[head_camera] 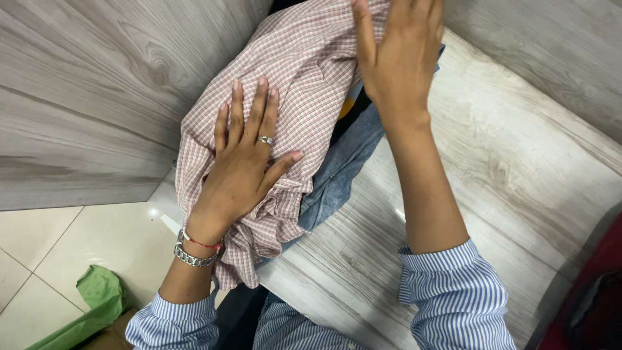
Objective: The person folds a button-down shirt, a pair of pants, and a floral top by hand and places them inside a red suitcase.
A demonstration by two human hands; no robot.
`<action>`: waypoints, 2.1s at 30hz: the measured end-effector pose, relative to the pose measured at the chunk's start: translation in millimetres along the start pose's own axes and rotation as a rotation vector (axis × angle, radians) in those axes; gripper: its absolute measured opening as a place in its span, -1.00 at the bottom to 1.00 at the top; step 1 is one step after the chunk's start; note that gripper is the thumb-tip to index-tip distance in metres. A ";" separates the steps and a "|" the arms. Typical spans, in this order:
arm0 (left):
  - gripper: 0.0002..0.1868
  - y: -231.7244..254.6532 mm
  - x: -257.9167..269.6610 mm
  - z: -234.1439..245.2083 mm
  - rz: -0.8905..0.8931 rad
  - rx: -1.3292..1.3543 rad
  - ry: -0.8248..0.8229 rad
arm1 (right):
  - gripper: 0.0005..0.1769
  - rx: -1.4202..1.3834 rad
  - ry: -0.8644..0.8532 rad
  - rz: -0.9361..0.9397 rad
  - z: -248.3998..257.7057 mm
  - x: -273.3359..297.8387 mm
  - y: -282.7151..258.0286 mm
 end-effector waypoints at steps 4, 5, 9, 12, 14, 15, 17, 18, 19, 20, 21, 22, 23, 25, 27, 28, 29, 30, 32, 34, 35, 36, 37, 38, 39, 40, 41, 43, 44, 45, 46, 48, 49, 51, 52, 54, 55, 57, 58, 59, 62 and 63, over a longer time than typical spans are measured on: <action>-0.09 -8.2 -1.3 -13.2 0.002 0.006 -0.039 | -0.17 0.189 -0.208 -0.030 -59.4 10.8 14.4; -0.09 -9.5 -1.7 -14.0 0.001 0.021 -0.044 | -0.17 0.101 -0.248 -0.060 -71.5 15.2 18.8; -0.09 -11.3 -2.6 -14.9 -0.002 0.037 -0.053 | -0.15 -0.084 -0.314 -0.111 -96.1 26.8 35.0; -0.09 -11.7 -3.0 -16.4 0.000 0.060 -0.044 | -0.16 -0.089 -0.297 -0.082 -100.1 31.8 40.5; -0.08 -12.1 -4.4 -17.2 0.004 0.071 -0.035 | -0.18 -0.092 -0.272 -0.058 -99.6 34.6 45.2; -0.07 -12.6 -3.3 -17.9 0.011 0.077 -0.031 | -0.19 -0.100 -0.258 -0.043 -99.4 37.3 46.6; -0.08 -12.6 -2.9 -17.8 0.016 0.104 0.006 | -0.22 -0.123 -0.240 -0.029 -99.5 42.0 48.6; -0.08 -12.2 -3.3 -17.3 0.016 0.117 0.027 | -0.23 -0.138 -0.237 -0.029 -98.6 46.1 49.6; -0.10 -12.1 -2.3 -16.2 0.019 0.145 0.056 | -0.25 -0.153 -0.234 -0.033 -97.1 51.9 50.7; -0.12 -12.3 -0.9 -14.9 0.022 0.173 0.086 | -0.26 -0.196 -0.201 0.004 -93.2 57.4 50.4; -0.14 -12.4 1.4 -14.0 0.027 0.203 0.112 | -0.26 -0.239 -0.171 0.040 -88.0 65.3 50.3; -0.17 -13.1 3.2 -12.8 0.036 0.210 0.133 | -0.27 -0.281 -0.142 0.076 -81.9 73.9 50.2; -0.20 -13.7 3.5 -11.2 0.042 0.216 0.156 | -0.27 -0.260 -0.121 0.092 -75.1 82.4 51.2; -0.26 -11.9 6.1 -7.8 0.040 0.213 0.214 | -0.26 -0.222 -0.080 0.128 -60.0 101.2 50.2; -0.31 -8.2 9.5 -3.8 0.022 0.196 0.284 | -0.24 -0.179 -0.119 0.105 -45.4 117.4 53.4; -0.41 -8.4 9.8 -2.7 0.059 0.210 0.332 | -0.22 -0.156 -0.138 0.093 -36.8 125.1 56.6; -0.50 -8.7 11.2 -2.2 0.100 0.224 0.380 | -0.24 -0.093 -0.165 0.072 -29.2 132.9 60.2; -0.59 -8.7 12.6 -1.3 0.141 0.237 0.428 | -0.25 -0.031 -0.192 0.051 -21.3 140.7 64.5; -0.68 -8.1 10.9 5.0 0.176 0.337 0.493 | -0.30 0.063 -0.228 0.027 -7.0 154.4 70.7; -0.70 2.4 12.1 12.4 0.169 0.361 0.533 | -0.35 0.140 -0.248 0.007 8.3 170.5 80.4; -0.67 14.2 17.8 15.5 0.148 0.332 0.543 | -0.37 0.163 -0.245 -0.002 16.0 178.3 85.2; -0.65 28.1 21.9 16.9 0.128 0.304 0.553 | -0.40 0.185 -0.242 -0.011 23.2 185.8 90.2; -0.65 47.1 22.9 14.8 0.049 0.229 0.533 | -0.42 0.206 -0.241 -0.023 28.8 193.5 94.9; -0.65 67.4 23.3 9.6 -0.030 0.155 0.513 | -0.42 0.153 -0.244 -0.065 33.9 199.4 101.8; -0.65 87.5 22.4 2.3 -0.111 0.086 0.490 | -0.42 0.106 -0.247 -0.110 40.6 205.9 109.1; -0.62 104.4 19.1 -8.2 -0.186 0.091 0.421 | -0.42 0.058 -0.249 -0.155 46.2 211.9 115.3; -0.59 120.5 13.6 -20.8 -0.266 0.095 0.355 | -0.44 0.042 -0.259 -0.189 50.8 216.8 120.4; -0.43 149.8 3.0 -50.3 -0.350 0.042 0.254 | -0.48 0.004 -0.280 -0.249 59.6 224.9 127.6; -0.43 160.4 -1.2 -65.9 -0.380 0.130 0.189 | -0.48 -0.023 -0.279 -0.280 63.1 227.9 129.7; -0.42 170.1 -6.6 -82.6 -0.412 0.219 0.123 | -0.47 -0.048 -0.276 -0.311 66.5 230.6 132.1; -0.42 177.6 -12.0 -99.5 -0.443 0.307 0.056 | -0.47 -0.072 -0.273 -0.341 69.3 233.3 134.7; -0.44 187.2 -29.7 -133.2 -0.429 0.303 -0.006 | -0.46 -0.037 -0.260 -0.318 74.5 236.8 137.0; -0.45 187.0 -36.6 -148.7 -0.419 0.300 -0.041 | -0.45 -0.022 -0.258 -0.307 76.2 240.2 137.2; -0.48 185.4 -49.4 -172.1 -0.437 0.251 -0.018 | -0.44 -0.010 -0.257 -0.326 78.1 250.8 138.0; -0.47 187.2 -52.3 -182.5 -0.447 0.229 -0.008 | -0.43 -0.002 -0.258 -0.338 79.1 257.1 138.7; -0.42 186.3 -53.2 -194.1 -0.447 0.224 0.015 | -0.43 0.014 -0.264 -0.352 80.6 269.7 138.9; -0.39 185.6 -52.8 -196.6 -0.446 0.222 0.028 | -0.42 0.024 -0.267 -0.358 81.8 275.3 139.4; -0.41 186.4 -48.9 -199.7 -0.450 0.155 0.022 | -0.42 0.017 -0.255 -0.354 85.2 284.4 140.1; -0.42 186.3 -47.0 -199.5 -0.451 0.120 0.021 | -0.41 0.012 -0.248 -0.351 86.3 288.1 139.5; -0.42 186.2 -47.0 -198.7 -0.448 0.121 0.017 | -0.42 0.012 -0.244 -0.347 86.8 289.8 139.3; -0.43 187.3 -47.9 -195.5 -0.443 0.125 0.014 | -0.42 0.009 -0.237 -0.340 88.1 291.1 138.2; -0.43 187.6 -47.3 -194.1 -0.445 0.127 0.016 | -0.43 0.005 -0.238 -0.341 88.8 291.9 137.0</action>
Point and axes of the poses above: each hand's wrist, its own x-axis away from the middle knuckle, its own z-axis out of the back of the hand, y = z × x, the point moved 5 cm from there along -x, towards the middle knuckle, and after that the axes turned 6 degrees about -y, right-handed, at the moved point
